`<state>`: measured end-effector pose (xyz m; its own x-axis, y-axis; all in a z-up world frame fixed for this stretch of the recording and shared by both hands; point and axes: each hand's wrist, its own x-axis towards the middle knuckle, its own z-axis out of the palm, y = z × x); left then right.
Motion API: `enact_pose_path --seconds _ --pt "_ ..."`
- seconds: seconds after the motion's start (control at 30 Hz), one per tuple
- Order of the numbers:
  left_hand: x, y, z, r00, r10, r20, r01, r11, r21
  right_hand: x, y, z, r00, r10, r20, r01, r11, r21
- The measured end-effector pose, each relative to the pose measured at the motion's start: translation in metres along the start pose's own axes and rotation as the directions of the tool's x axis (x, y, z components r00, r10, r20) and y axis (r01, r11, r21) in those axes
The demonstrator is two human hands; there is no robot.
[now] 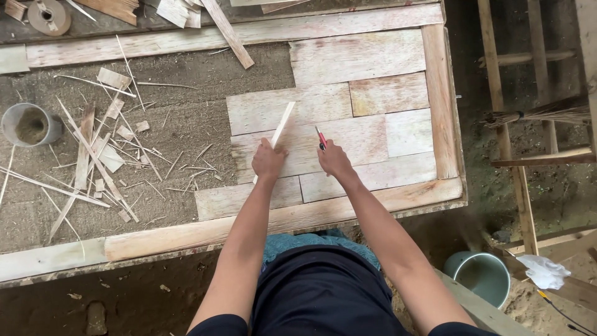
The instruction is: The person uses a red utility knife to score and snap several light-colored wooden planks on a workbench. They measure and align planks with a smaller guide piece, then break them along the scored lines. Cut pieces are placed into a partially assembled wooden frame on the bench.
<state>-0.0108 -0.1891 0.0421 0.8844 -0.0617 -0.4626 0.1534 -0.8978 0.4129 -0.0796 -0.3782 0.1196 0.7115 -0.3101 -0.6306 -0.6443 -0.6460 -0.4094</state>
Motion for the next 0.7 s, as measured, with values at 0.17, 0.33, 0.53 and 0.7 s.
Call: enact_pose_path --seconds 0.17,0.33,0.53,0.7 --pt "-0.003 0.003 0.001 1.000 -0.022 -0.015 0.022 1.000 -0.006 0.002 -0.014 0.001 0.999 -0.006 -0.033 0.005 1.000 -0.025" --pt "0.003 0.000 0.009 0.999 -0.036 -0.029 0.036 0.999 0.012 0.006 -0.021 -0.001 1.000 -0.004 -0.030 0.003 1.000 -0.027" --pt "0.001 -0.002 0.013 0.998 -0.054 -0.036 0.054 0.999 -0.005 0.001 -0.021 0.002 1.000 0.000 -0.031 -0.001 0.999 -0.041" --pt "0.000 0.000 0.014 0.996 -0.068 -0.054 0.067 0.998 -0.017 0.010 -0.018 0.010 1.000 0.020 -0.009 -0.020 0.999 -0.030"
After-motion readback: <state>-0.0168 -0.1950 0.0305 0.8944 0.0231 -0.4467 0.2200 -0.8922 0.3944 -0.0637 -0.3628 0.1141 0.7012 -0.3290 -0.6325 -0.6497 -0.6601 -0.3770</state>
